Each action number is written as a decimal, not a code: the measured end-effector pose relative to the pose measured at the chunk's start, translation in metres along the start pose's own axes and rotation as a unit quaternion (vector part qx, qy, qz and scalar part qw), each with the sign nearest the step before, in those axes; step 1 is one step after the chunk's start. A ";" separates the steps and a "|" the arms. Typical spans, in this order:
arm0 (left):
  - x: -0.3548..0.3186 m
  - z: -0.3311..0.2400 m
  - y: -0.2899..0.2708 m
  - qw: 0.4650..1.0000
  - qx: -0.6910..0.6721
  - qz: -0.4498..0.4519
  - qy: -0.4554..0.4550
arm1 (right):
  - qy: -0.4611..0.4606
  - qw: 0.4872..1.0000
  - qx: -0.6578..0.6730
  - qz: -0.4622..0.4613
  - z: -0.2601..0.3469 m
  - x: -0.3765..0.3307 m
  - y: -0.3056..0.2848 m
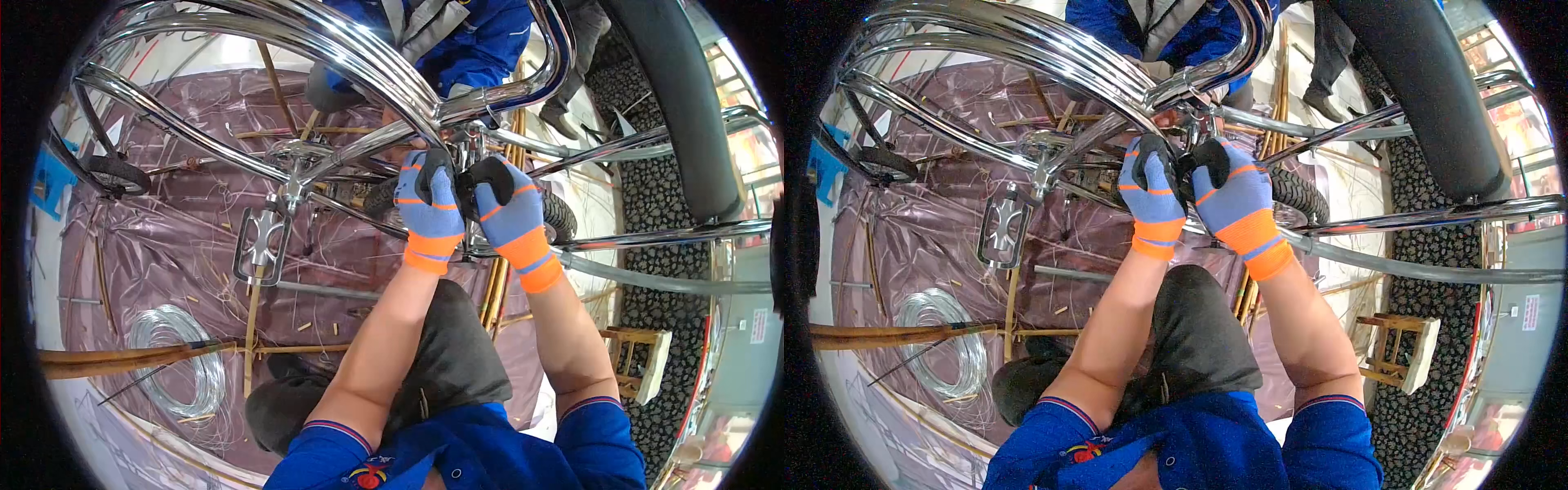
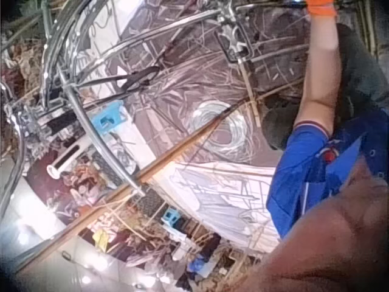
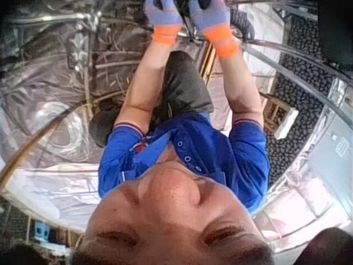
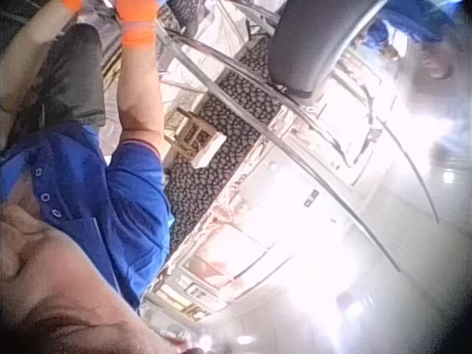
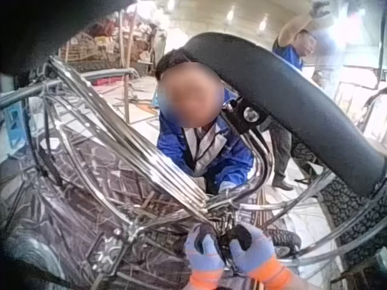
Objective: The person assists in assembling a metal bicycle frame by securing components near the wheel with pliers, and then helps turn the bicycle upright.
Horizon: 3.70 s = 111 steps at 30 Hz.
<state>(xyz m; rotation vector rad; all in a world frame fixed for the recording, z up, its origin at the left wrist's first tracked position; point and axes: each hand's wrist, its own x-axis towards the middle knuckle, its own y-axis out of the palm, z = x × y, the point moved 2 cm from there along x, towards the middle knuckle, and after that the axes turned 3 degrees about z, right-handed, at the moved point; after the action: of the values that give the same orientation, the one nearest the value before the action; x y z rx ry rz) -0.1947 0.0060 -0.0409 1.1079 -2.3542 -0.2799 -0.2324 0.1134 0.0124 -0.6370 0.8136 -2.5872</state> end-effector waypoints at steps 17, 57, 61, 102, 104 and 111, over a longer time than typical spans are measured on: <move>0.002 -0.004 -0.006 0.998 0.059 -0.007 0.004 | 0.024 0.998 0.053 0.018 0.017 0.002 -0.006; -0.016 -0.014 -0.039 0.965 -0.209 0.035 -0.153 | -0.228 0.949 -0.195 0.095 0.038 -0.001 0.007; -0.009 -0.009 -0.047 0.984 -0.117 0.076 -0.110 | -0.199 0.952 -0.206 0.106 0.044 -0.003 0.013; -0.007 -0.062 -0.062 0.977 0.121 0.173 0.025 | -0.031 0.959 0.199 -0.198 0.012 -0.012 -0.024; -0.008 -0.073 -0.064 0.977 0.117 0.174 -0.049 | 0.003 0.933 0.297 -0.203 0.022 -0.013 -0.024; -0.007 -0.089 -0.074 0.957 0.213 0.198 -0.010 | 0.010 0.934 0.324 -0.152 0.024 -0.015 -0.030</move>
<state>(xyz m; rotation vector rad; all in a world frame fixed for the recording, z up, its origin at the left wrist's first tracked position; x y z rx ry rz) -0.0951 -0.0336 0.0024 0.7756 -2.6571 0.3776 -0.2134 0.1326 0.0438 -0.5557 -0.1797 -2.8908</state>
